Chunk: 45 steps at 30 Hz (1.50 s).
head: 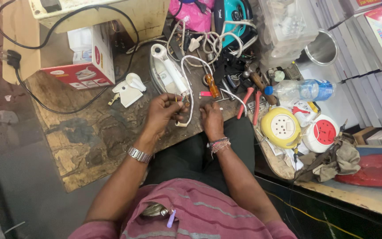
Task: The person works on a disassembled white electric iron, manipulating internal wires and components. They use a screwdriver to tighten connections and adjust parts within the iron's base while seated at a cluttered workbench.
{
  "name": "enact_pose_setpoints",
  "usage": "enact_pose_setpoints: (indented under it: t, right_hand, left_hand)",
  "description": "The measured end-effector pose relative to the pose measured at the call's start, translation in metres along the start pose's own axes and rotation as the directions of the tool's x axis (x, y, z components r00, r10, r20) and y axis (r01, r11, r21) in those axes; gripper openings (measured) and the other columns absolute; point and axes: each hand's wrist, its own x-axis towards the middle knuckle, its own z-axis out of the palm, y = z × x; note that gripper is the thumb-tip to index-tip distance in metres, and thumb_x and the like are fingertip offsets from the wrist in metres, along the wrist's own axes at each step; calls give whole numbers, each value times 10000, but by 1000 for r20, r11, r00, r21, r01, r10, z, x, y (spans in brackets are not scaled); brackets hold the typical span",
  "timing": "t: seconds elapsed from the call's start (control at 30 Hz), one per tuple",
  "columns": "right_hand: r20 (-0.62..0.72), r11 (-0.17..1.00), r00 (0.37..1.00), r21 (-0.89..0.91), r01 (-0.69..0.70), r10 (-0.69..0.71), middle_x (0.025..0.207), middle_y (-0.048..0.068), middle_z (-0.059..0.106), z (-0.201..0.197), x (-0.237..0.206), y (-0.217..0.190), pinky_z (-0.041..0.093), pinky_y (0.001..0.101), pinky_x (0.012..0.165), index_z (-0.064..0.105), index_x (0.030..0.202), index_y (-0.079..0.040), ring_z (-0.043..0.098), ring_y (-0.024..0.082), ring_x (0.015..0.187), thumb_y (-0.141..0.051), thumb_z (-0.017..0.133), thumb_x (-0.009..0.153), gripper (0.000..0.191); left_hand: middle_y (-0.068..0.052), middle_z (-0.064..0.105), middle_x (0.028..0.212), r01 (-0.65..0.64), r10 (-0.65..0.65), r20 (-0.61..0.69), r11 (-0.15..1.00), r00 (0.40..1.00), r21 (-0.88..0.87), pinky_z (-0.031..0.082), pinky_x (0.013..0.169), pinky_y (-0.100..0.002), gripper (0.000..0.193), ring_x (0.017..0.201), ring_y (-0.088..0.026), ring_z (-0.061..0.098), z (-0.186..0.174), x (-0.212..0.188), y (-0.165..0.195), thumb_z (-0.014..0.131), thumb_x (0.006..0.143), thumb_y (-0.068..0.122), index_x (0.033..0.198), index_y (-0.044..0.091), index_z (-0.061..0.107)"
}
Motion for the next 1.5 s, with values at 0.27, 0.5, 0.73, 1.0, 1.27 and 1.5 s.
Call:
enact_pose_setpoints:
  t: [0.27,0.5,0.73,1.0,1.27,1.5]
  right_hand:
    - [-46,995,998,96,-31,35,1007,188,657,1,-5,6,508,465,794,700,990,-13,648,395,914,-98,721,921,112]
    - [-57,943,994,323,-73,96,953,120,701,-24,2,-25,529,337,792,755,1056,-33,690,216,885,-98,728,941,134]
    - [72,678,992,735,17,-103,1308,105,676,-50,22,-72,513,314,1017,613,1160,-2,645,165,1178,-71,578,1058,129]
    - [80,844,997,536,-34,-10,1169,113,763,-48,9,-80,587,300,850,613,1139,6,738,171,973,-77,580,1054,123]
    - [272,589,951,748,-306,148,1031,53,761,-36,-8,-63,501,211,727,642,1162,-14,631,64,841,-74,612,1044,136]
    - [313,427,921,818,-385,230,1000,47,745,-32,14,-39,542,229,733,708,1168,39,662,83,837,-3,703,944,228]
  left_hand:
    - [-91,745,890,15,-16,-33,999,999,-29,585,585,-254,172,783,-162,751,0,-2,2,672,958,101,1096,2,641]
    - [-80,763,898,88,-89,-11,995,996,-37,578,609,-254,156,796,-140,741,-1,-1,6,660,959,139,1061,22,660]
    - [-49,758,862,108,-108,3,994,994,-30,538,599,-240,128,738,-116,710,5,2,5,684,941,160,1014,55,692]
    - [-40,758,836,89,-89,-17,996,996,-14,523,587,-239,122,698,-105,708,1,3,5,674,956,183,992,68,685]
    - [-18,705,775,-5,3,27,997,1000,79,449,531,-213,129,616,-63,614,0,8,4,691,965,148,1016,33,663]
    - [-4,678,773,-68,41,120,969,992,236,505,546,-208,120,632,-57,628,3,5,-6,681,960,119,1005,12,648]
